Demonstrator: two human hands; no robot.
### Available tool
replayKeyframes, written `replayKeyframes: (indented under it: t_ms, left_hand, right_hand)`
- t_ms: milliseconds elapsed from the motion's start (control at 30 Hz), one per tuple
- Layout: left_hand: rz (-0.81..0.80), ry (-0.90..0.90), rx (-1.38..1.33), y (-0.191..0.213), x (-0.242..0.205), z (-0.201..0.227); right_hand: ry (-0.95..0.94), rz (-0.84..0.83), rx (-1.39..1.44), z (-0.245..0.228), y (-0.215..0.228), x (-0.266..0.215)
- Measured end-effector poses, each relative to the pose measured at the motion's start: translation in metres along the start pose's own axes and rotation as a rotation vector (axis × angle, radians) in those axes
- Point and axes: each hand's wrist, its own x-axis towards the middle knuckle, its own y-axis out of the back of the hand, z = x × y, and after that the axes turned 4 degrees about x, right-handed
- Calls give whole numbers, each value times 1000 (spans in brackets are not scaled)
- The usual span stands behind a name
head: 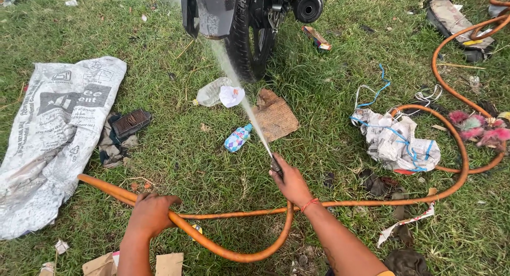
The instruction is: The recorder is washing a red motorcycle using a high-pressure water hose in an outdoor setting.
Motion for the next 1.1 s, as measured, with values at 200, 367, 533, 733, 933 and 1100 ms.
replayKeyframes:
  t_ms: [200,367,533,733,933,1100]
  left_hand:
    - [26,14,-14,2,-5,-11]
    - [-44,23,10,6,-8,-4]
    - [-45,14,15,6,-9,-3]
    - [34,-7,-10,4,-11,-13]
    - [240,7,-147,21,-30,-20]
    - [504,-25,-301,22,-38,-27]
  right_hand:
    - [59,-13,2,2,-7,-1]
    - [52,-33,-4,-12,-3,-6]
    - [44,-32,-11,-14,-1,-8]
    - [95,-12,56,-3,-8,-7]
    - [70,-26,64,-10,-18,-9]
    - [135,21,128,-10,-29,-9]
